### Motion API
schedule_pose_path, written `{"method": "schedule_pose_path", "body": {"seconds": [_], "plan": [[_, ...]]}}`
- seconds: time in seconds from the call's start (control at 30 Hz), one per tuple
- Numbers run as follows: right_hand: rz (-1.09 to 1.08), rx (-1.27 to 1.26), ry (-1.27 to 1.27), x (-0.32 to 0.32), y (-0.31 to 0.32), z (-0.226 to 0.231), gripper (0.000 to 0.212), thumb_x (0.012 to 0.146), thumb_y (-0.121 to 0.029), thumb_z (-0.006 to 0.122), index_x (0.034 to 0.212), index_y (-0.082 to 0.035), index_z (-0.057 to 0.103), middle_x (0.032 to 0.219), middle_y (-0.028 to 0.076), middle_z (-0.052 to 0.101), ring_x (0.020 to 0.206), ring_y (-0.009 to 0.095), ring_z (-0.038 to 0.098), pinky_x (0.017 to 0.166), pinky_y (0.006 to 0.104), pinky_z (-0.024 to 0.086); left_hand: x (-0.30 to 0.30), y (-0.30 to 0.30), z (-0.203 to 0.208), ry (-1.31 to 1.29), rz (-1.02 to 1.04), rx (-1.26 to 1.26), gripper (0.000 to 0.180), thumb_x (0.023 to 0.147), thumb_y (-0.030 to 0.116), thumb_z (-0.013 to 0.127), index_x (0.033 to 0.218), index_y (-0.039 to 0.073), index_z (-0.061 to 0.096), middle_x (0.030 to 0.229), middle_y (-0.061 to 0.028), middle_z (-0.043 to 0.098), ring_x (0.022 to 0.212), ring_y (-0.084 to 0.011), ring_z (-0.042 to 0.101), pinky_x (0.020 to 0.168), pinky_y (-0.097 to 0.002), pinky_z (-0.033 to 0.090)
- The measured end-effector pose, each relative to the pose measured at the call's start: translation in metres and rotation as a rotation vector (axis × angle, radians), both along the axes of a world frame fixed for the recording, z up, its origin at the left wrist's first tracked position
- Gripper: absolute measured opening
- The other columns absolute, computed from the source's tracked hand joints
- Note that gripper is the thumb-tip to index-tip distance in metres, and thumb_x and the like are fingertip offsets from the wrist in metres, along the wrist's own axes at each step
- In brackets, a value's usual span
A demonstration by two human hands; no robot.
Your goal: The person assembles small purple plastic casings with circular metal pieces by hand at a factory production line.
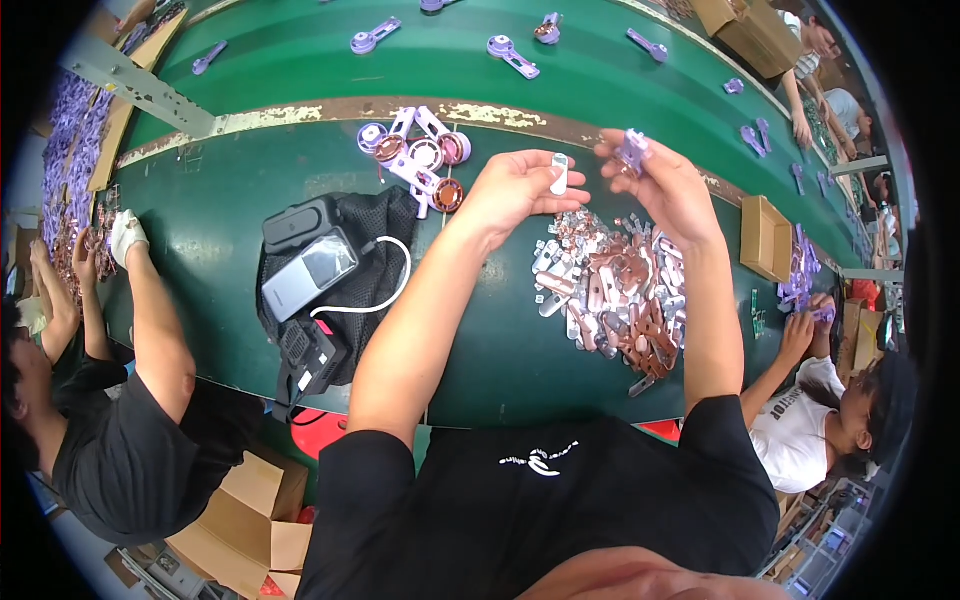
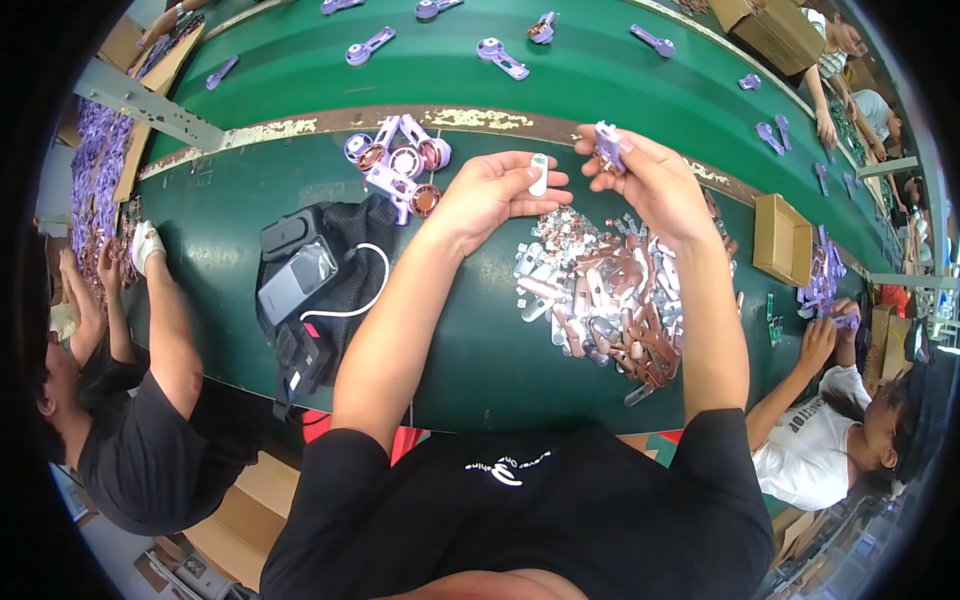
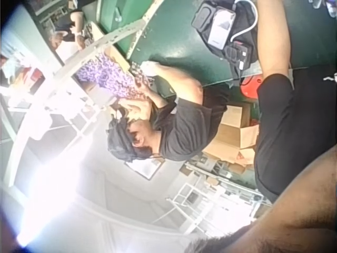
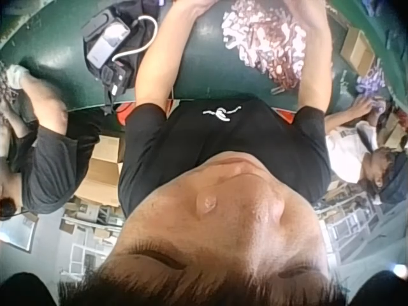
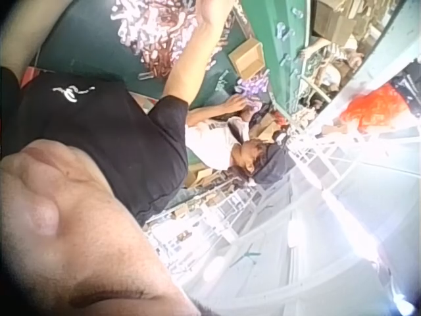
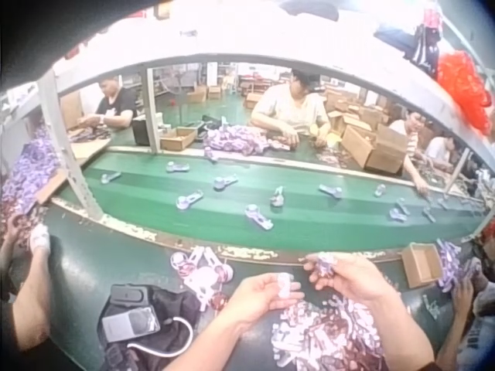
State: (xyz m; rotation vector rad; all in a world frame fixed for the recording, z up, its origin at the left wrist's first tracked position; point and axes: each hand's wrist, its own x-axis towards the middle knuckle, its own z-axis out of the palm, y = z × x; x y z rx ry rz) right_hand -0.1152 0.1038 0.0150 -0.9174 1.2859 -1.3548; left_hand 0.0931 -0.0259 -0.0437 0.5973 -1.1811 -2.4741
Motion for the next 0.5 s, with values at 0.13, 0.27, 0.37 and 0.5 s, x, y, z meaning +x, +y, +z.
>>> {"method": "schedule_pose_path", "body": {"seconds": [0.13,0.27,0.37,0.5], "plan": [[-0.108,-0.059,0.04,0.002,-0.012,0.005,0.039,0.102,-0.007,0.064,0.138,0.006,0.061,0.136,0.019,0.068,0.116,0.023,0.068,0.102,0.0346,0.055,0.0,0.0,0.004,-0.007,-0.015,0.032,0.032,0.11,0.01,0.05,0.13,-0.015,0.054,0.122,-0.0281,0.069,0.107,-0.0357,0.075,0.092,-0.0397,0.066],[-0.043,-0.073,0.156,-0.002,-0.023,0.008,0.036,0.098,0.003,0.064,0.134,0.005,0.063,0.138,0.018,0.067,0.125,0.024,0.067,0.109,0.0362,0.053,0.0,-0.002,0.003,0.026,0.0,0.117,0.036,0.113,0.018,0.046,0.126,-0.014,0.055,0.122,-0.0288,0.069,0.105,-0.0372,0.076,0.092,-0.0422,0.065],[0.02,-0.084,0.229,0.005,-0.035,0.01,0.03,0.096,0.007,0.065,0.126,0.004,0.069,0.136,0.016,0.068,0.121,0.022,0.068,0.107,0.0338,0.054,0.001,-0.004,0.001,0.046,-0.006,0.133,0.041,0.114,0.024,0.045,0.127,-0.013,0.056,0.119,-0.0283,0.071,0.107,-0.0383,0.075,0.094,-0.0449,0.064],[0.166,-0.132,0.365,0.01,-0.051,0.009,0.03,0.094,0.007,0.062,0.121,0.003,0.071,0.14,0.017,0.065,0.131,0.026,0.062,0.115,0.0407,0.047,0.001,-0.005,0.0,0.072,-0.018,0.161,0.043,0.114,0.025,0.045,0.128,-0.015,0.055,0.117,-0.0284,0.072,0.107,-0.0396,0.075,0.094,-0.0453,0.064]]}}
